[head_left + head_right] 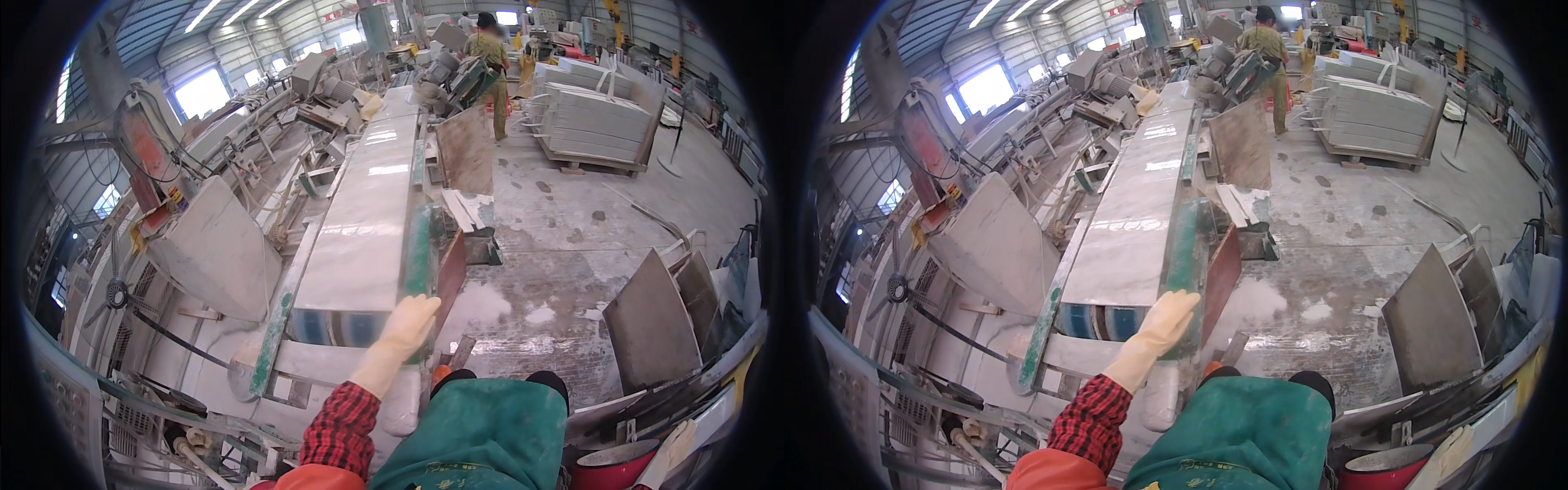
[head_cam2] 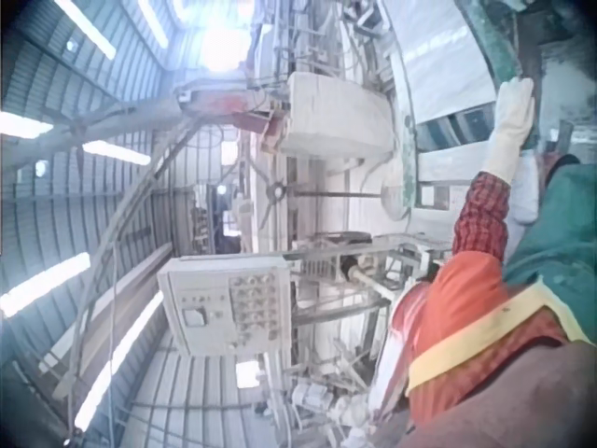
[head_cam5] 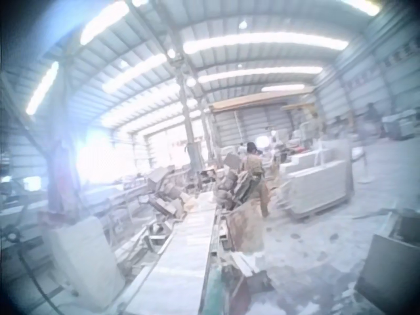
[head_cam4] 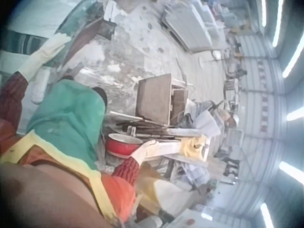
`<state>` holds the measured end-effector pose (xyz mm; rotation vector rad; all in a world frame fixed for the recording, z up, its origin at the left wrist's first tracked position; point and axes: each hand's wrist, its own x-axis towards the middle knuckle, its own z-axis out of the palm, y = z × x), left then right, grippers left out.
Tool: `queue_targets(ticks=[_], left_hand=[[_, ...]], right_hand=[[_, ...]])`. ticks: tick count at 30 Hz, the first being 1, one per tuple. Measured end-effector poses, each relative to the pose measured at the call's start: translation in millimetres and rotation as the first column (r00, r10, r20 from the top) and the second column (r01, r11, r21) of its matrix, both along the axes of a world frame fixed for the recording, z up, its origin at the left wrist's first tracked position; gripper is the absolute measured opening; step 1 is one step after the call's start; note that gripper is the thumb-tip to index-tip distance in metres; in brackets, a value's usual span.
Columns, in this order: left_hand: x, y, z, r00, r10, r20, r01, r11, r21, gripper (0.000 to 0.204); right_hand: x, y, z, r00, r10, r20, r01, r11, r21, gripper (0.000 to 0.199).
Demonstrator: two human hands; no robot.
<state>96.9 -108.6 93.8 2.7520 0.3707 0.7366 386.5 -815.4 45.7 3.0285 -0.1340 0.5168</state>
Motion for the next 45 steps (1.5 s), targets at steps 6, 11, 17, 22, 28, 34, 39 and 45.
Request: queue_targets(ticks=[6,11,17,22,28,34,39,45], left_hand=[[26,-3,-29,0.997,0.039,-0.07,-0.031,0.994,0.109,0.036],[25,-1,-34,0.998,0.065,-0.009,-0.063,0.99,0.128,0.035],[41,-4,-31,0.994,0.06,-0.096,-0.047,0.99,0.13,0.036],[28,-6,-34,0.972,0.118,-0.202,-0.101,0.99,0.093,0.039],[33,-2,-42,0.979,0.086,-0.184,-0.062,0.989,0.135,0.04],[41,-6,-32,0.954,0.104,-0.281,-0.076,0.991,0.108,0.04],[41,-7,-30,0.934,0.141,-0.328,-0.104,0.986,0.127,0.038],[38,-3,-31,0.959,0.11,-0.263,-0.082,0.99,0.116,0.034]], right_hand=[[-16,3,5,0.998,0.05,0.046,-0.055,0.992,0.115,0.052],[-15,-3,12,0.976,0.166,0.14,-0.202,0.932,0.302,0.051],[45,-111,-53,0.993,0.08,0.081,-0.1,0.957,0.273,0.056],[76,-103,-43,0.999,-0.006,-0.044,0.008,0.999,0.037,0.056],[95,-119,-38,0.999,-0.003,-0.039,0.005,0.998,0.058,0.055],[110,-127,-35,0.996,-0.08,-0.039,0.081,0.996,0.03,0.056],[129,-143,-40,0.987,-0.117,-0.109,0.121,0.992,0.035,0.055],[111,-134,-44,0.995,-0.1,-0.013,0.099,0.994,-0.042,0.059]])
